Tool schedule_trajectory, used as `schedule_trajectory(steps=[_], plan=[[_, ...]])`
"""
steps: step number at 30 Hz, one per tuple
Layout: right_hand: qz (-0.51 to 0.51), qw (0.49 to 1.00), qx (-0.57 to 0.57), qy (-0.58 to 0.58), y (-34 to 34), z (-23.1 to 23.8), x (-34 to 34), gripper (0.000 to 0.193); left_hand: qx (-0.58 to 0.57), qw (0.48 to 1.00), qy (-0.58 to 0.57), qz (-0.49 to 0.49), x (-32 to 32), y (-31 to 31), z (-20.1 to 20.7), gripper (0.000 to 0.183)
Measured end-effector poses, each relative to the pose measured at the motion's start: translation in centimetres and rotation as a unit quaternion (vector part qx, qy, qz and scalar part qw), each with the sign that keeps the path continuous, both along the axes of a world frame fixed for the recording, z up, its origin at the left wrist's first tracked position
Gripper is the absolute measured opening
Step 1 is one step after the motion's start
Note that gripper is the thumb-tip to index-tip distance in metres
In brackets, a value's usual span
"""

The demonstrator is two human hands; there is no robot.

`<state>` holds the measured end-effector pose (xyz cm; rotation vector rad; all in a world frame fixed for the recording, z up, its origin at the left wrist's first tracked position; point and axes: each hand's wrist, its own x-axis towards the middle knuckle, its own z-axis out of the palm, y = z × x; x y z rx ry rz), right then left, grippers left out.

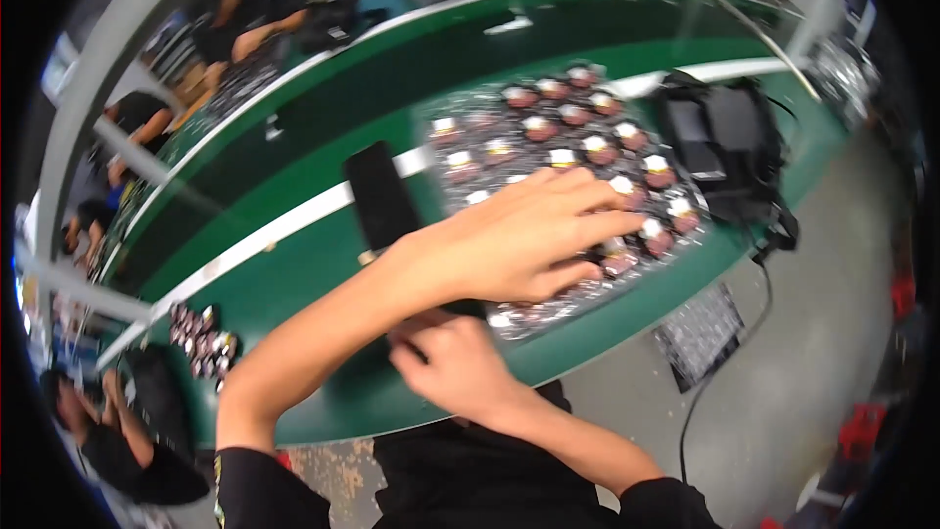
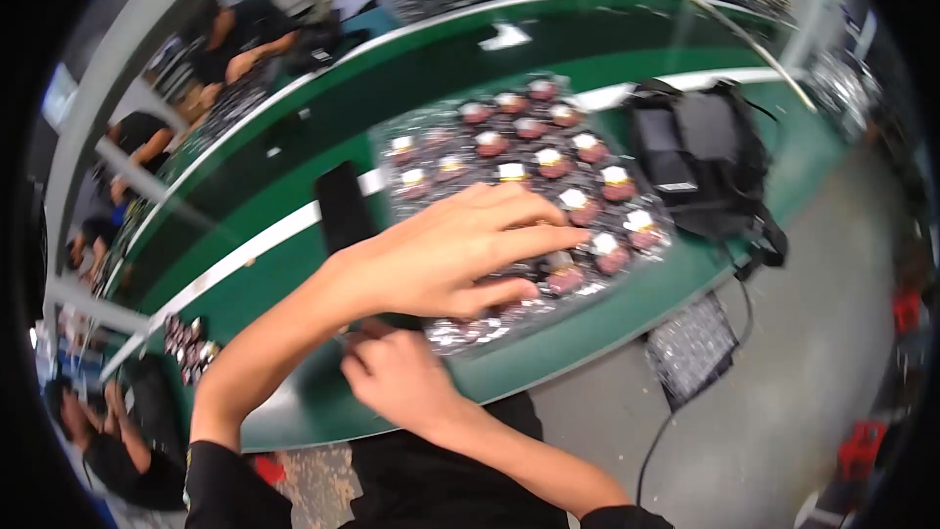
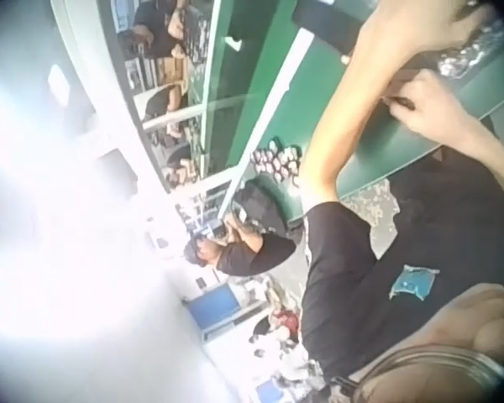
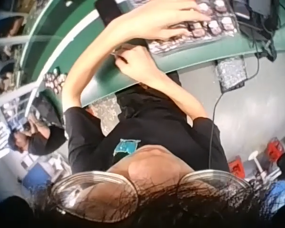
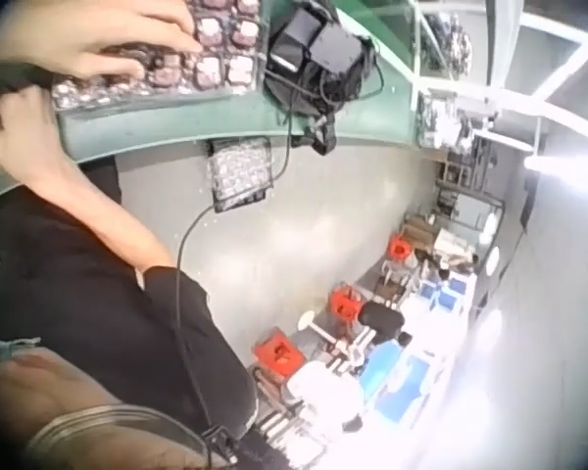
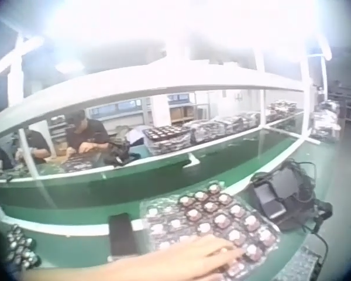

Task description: Assembling internal components of a small electronic device, likely a smartwatch, using tweezers.

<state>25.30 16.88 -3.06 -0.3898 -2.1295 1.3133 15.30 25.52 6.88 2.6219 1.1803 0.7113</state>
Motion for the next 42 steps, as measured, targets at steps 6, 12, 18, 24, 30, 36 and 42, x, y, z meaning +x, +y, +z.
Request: schedule_trajectory(steps=[6,12,18,24,30,36,42], plan=[[-0.026,1.0,0.008,0.008,0.8,2.0,1.0,0.015,0.059,0.971,-0.069,0.223,-7.7,-10.6,1.0,0.049],[-0.026,0.999,0.018,-0.016,0.3,2.5,0.9,0.016,0.056,0.769,0.032,0.636,-18.8,-29.8,-4.1,0.048],[-0.027,0.998,0.048,-0.039,0.0,2.7,0.1,0.016,-0.004,0.683,0.101,0.724,-24.5,-39.8,-4.6,0.056],[-0.043,0.996,0.069,-0.043,0.1,2.4,-0.4,0.016,-0.01,0.74,0.048,0.67,-25.9,-39.0,-4.3,0.047],[-0.04,0.996,0.059,-0.054,0.0,2.7,-0.1,0.015,0.035,0.75,0.13,0.648,-23.6,-36.9,-3.1,0.044],[-0.092,0.994,0.016,-0.049,0.3,2.0,0.4,0.017,-0.064,0.879,0.06,0.468,-15.3,-30.2,-2.9,0.057],[-0.116,0.993,0.011,-0.031,0.2,2.1,0.0,0.016,-0.079,0.926,0.068,0.363,-11.1,-25.7,-4.6,0.058]])
